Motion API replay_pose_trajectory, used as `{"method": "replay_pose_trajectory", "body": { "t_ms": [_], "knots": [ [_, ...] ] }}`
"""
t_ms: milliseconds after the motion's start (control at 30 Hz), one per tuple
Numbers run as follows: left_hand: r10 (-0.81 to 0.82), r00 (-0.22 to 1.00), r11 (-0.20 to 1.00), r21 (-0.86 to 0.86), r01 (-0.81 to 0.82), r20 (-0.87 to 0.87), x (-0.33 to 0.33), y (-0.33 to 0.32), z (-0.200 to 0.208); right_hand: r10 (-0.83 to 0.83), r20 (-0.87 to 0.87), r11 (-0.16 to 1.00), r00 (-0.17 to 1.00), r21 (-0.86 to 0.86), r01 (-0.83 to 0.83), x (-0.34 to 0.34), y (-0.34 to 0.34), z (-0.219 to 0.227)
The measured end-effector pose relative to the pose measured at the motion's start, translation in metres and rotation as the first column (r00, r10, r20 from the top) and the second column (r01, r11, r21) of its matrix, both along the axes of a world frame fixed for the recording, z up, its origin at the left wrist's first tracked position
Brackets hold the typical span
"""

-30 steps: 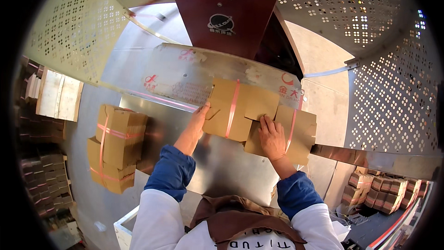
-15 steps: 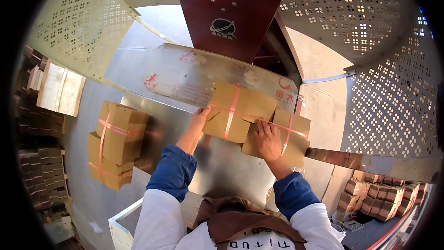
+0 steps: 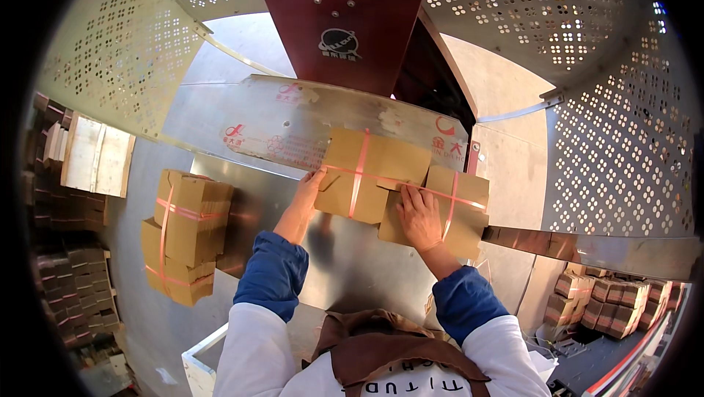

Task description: The person places stacks of flat cardboard pieces into a strapping machine, secures them with pink plastic straps, and then carries the bundles to a storage area. The person repeats this process multiple times, handling the cardboard by hand and using the machine to apply straps.

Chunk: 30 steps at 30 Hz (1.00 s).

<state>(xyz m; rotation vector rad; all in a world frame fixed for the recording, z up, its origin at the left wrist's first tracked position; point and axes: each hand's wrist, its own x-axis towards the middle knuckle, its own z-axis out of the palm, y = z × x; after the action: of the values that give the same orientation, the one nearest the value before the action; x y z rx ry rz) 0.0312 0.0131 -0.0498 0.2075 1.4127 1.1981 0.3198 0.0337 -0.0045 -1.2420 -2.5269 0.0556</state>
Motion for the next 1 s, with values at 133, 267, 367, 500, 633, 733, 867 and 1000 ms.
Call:
{"method": "replay_pose_trajectory", "body": {
  "t_ms": [133, 267, 367, 500, 633, 733, 867, 1000],
  "knots": [
    [0.006, 1.000, 1.000, 0.009, -0.006, -0.020, -0.004, -0.003, -0.011, -0.001, 0.006, 1.000, 1.000, 0.002, 0.001, -0.003, -0.001, 0.002],
    [0.010, 1.000, 0.999, 0.035, -0.009, -0.009, 0.000, 0.004, -0.006, -0.015, -0.018, 1.000, 1.000, 0.020, 0.015, 0.000, 0.002, 0.000],
    [0.015, 1.000, 0.999, 0.037, -0.014, -0.026, -0.001, 0.005, -0.010, -0.017, -0.019, 1.000, 1.000, 0.024, 0.017, -0.002, 0.003, 0.002],
    [-0.023, 0.997, 1.000, -0.004, 0.023, -0.070, 0.000, 0.007, -0.007, -0.015, -0.036, 1.000, 0.999, 0.012, 0.016, 0.000, 0.006, 0.002],
    [-0.048, 0.997, 0.999, -0.025, 0.046, -0.061, 0.001, 0.010, 0.005, -0.023, -0.061, 1.000, 0.998, 0.019, 0.024, -0.002, 0.006, 0.001],
    [-0.062, 0.997, 0.997, -0.048, 0.060, -0.048, -0.002, 0.011, 0.005, -0.018, -0.087, 1.000, 0.996, 0.007, 0.019, -0.005, 0.007, 0.006],
    [-0.229, 0.970, 0.972, -0.078, 0.222, -0.086, -0.012, 0.016, 0.010, -0.039, -0.073, 0.999, 0.997, -0.002, 0.039, -0.002, 0.006, 0.008],
    [-0.520, 0.853, 0.823, -0.298, 0.485, -0.047, -0.097, 0.069, -0.045, -0.037, -0.096, 0.998, 0.995, 0.046, 0.042, -0.001, 0.008, 0.009]
  ]
}}
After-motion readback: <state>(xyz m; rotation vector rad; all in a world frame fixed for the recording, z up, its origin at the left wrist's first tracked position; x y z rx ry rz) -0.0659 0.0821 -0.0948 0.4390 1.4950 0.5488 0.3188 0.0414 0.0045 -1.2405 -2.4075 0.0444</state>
